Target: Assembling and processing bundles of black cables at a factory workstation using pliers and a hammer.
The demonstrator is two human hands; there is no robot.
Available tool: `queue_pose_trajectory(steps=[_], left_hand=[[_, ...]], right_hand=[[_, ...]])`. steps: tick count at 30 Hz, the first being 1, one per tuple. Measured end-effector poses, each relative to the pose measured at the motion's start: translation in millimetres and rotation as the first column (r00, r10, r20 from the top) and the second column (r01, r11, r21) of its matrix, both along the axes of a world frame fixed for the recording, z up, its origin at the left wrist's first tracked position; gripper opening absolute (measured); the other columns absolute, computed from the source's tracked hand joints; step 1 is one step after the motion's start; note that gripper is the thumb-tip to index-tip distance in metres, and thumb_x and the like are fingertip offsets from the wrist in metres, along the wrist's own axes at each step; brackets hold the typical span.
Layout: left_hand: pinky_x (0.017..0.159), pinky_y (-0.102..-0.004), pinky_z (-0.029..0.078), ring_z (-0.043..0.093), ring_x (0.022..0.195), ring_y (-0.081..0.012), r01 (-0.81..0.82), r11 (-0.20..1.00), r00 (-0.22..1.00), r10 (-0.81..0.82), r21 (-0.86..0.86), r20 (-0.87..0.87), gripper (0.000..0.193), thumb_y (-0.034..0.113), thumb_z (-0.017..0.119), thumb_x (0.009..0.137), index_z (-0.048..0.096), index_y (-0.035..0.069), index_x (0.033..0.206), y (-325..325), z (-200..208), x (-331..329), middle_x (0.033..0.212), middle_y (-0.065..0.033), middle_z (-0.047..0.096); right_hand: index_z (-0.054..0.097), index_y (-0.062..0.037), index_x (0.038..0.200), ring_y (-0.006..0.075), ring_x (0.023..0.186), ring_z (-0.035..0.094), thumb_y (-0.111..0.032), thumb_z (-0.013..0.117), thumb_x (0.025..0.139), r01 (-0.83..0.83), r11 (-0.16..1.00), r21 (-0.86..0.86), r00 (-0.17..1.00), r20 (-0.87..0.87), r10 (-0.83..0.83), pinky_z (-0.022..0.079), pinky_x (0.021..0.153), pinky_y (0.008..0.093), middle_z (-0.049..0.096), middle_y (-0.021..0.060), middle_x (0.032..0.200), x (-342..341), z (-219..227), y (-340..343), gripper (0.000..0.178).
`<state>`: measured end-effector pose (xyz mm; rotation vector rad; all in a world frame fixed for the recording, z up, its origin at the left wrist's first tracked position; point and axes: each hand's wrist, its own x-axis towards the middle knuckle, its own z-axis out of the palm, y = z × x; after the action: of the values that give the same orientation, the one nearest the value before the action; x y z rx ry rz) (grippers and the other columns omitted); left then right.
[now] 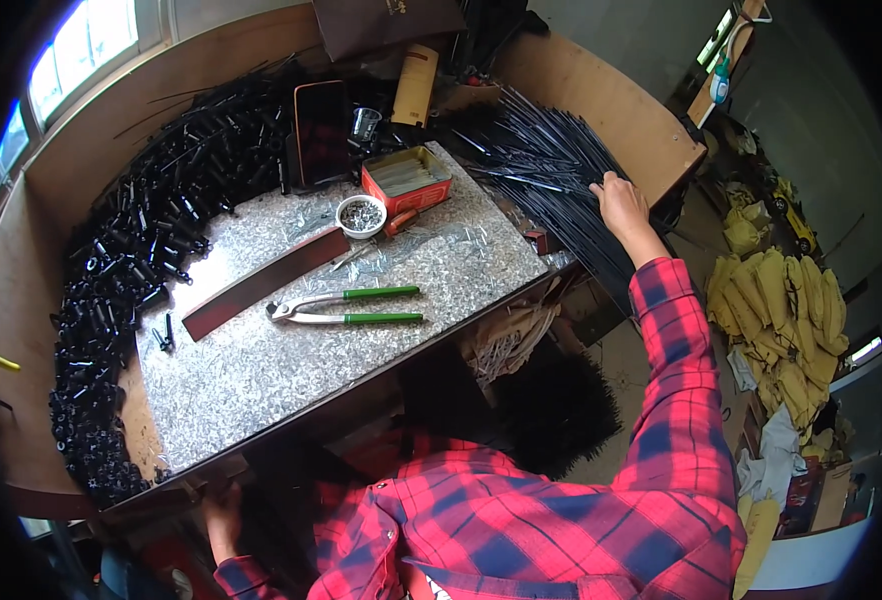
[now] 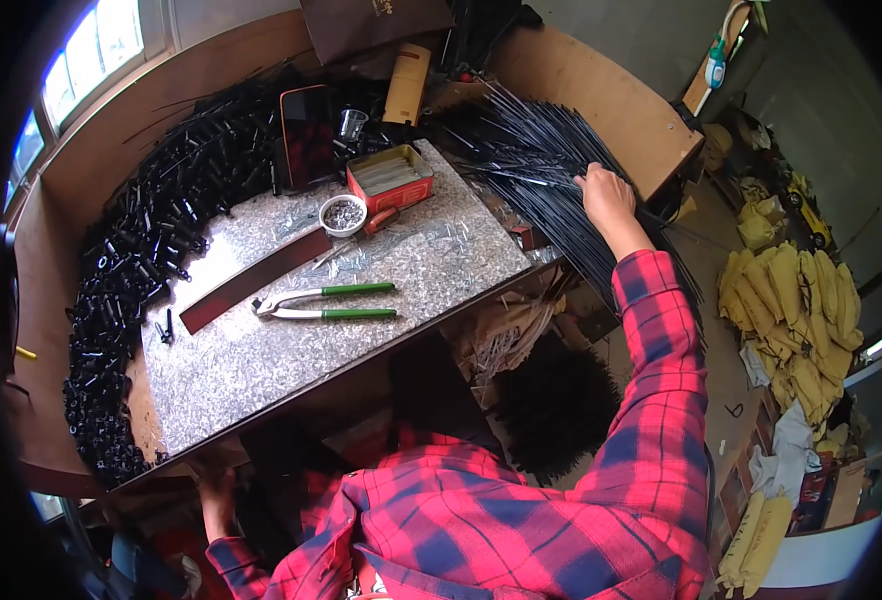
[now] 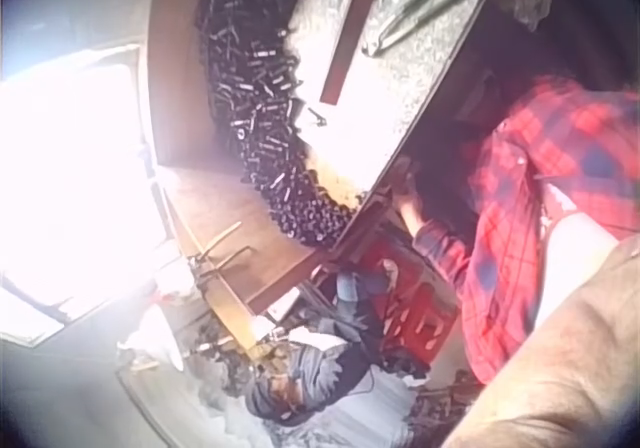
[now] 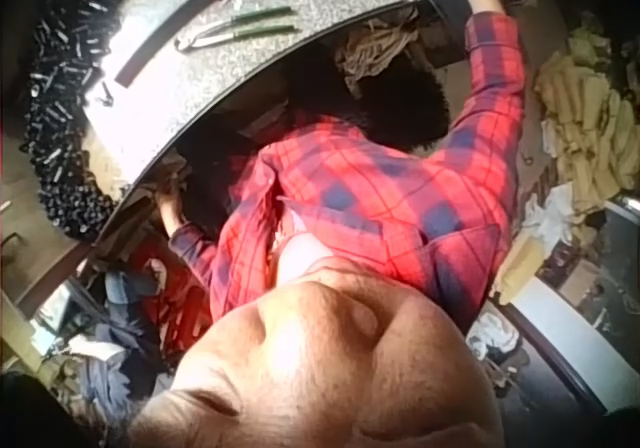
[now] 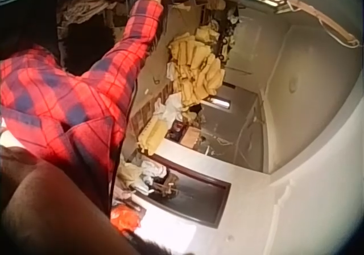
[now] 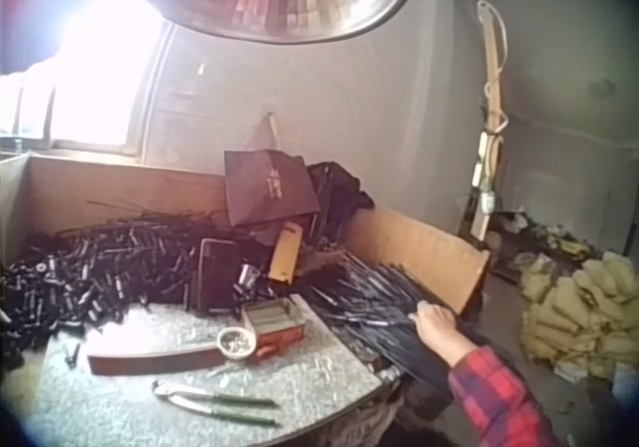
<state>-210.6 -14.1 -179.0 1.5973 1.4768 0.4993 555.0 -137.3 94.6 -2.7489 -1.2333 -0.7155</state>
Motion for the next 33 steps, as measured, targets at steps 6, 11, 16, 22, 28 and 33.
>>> queue_pose_trajectory(steps=[6,11,16,22,28,33], left_hand=[[0.077,-0.0290,0.047,0.059,0.085,-0.0139,-0.058,0.996,0.994,0.051,0.068,0.097,0.027,0.014,0.063,0.087,0.061,-0.002,0.108,-6,10,14,0.094,-0.0084,0.066],[0.079,-0.0284,0.048,0.060,0.096,-0.0179,-0.033,0.999,0.996,0.035,-0.018,0.087,0.050,0.014,0.066,0.086,0.047,-0.004,0.129,-1,-9,-2,0.116,-0.0155,0.061],[0.076,-0.0291,0.049,0.061,0.091,-0.0178,0.011,0.998,1.000,-0.010,-0.056,0.018,0.046,0.014,0.065,0.086,0.050,-0.006,0.125,-6,25,10,0.109,-0.0155,0.064],[0.075,-0.0295,0.049,0.062,0.086,-0.0174,0.006,1.000,1.000,-0.006,-0.009,-0.009,0.041,0.013,0.066,0.085,0.053,-0.007,0.118,-7,25,10,0.100,-0.0146,0.066],[0.077,-0.0339,0.049,0.064,0.087,-0.0242,0.076,0.994,0.997,-0.074,0.080,-0.024,0.034,0.014,0.067,0.082,0.058,-0.008,0.108,-10,35,19,0.101,-0.0199,0.066],[0.075,-0.0347,0.050,0.066,0.083,-0.0267,0.104,0.989,0.993,-0.096,0.109,-0.074,0.028,0.014,0.068,0.080,0.061,-0.007,0.099,-23,95,50,0.091,-0.0212,0.067]], right_hand=[[0.057,0.0035,0.088,0.0420,0.089,0.062,-0.030,0.062,0.087,-0.051,0.998,-0.031,0.998,0.021,0.052,0.049,0.074,0.0489,0.064,0.0264,0.088,10,13,2,0.034],[0.058,0.0029,0.082,0.0424,0.087,0.061,-0.030,0.067,0.082,-0.219,0.959,-0.178,0.975,-0.088,0.206,0.049,0.074,0.0489,0.064,0.0250,0.086,29,18,-11,0.034],[0.055,0.0021,0.083,0.0421,0.085,0.061,-0.016,0.065,0.080,-0.089,0.985,-0.147,0.994,0.056,0.098,0.048,0.074,0.0503,0.063,0.0237,0.085,-17,54,-6,0.021],[0.059,-0.0029,0.086,0.0362,0.088,0.063,-0.003,0.047,0.082,0.081,0.928,-0.364,0.938,0.343,0.053,0.048,0.074,0.0492,0.065,0.0216,0.087,-2,122,-27,0.012],[0.059,-0.0017,0.096,0.0357,0.091,0.063,-0.006,0.046,0.085,0.034,0.988,-0.151,0.933,0.359,0.023,0.049,0.077,0.0462,0.065,0.0219,0.089,-19,152,-26,0.018],[0.060,-0.0019,0.094,0.0366,0.092,0.062,-0.010,0.047,0.088,0.001,0.999,0.035,0.968,0.252,-0.010,0.049,0.075,0.0455,0.065,0.0211,0.092,-54,162,-9,0.016]])
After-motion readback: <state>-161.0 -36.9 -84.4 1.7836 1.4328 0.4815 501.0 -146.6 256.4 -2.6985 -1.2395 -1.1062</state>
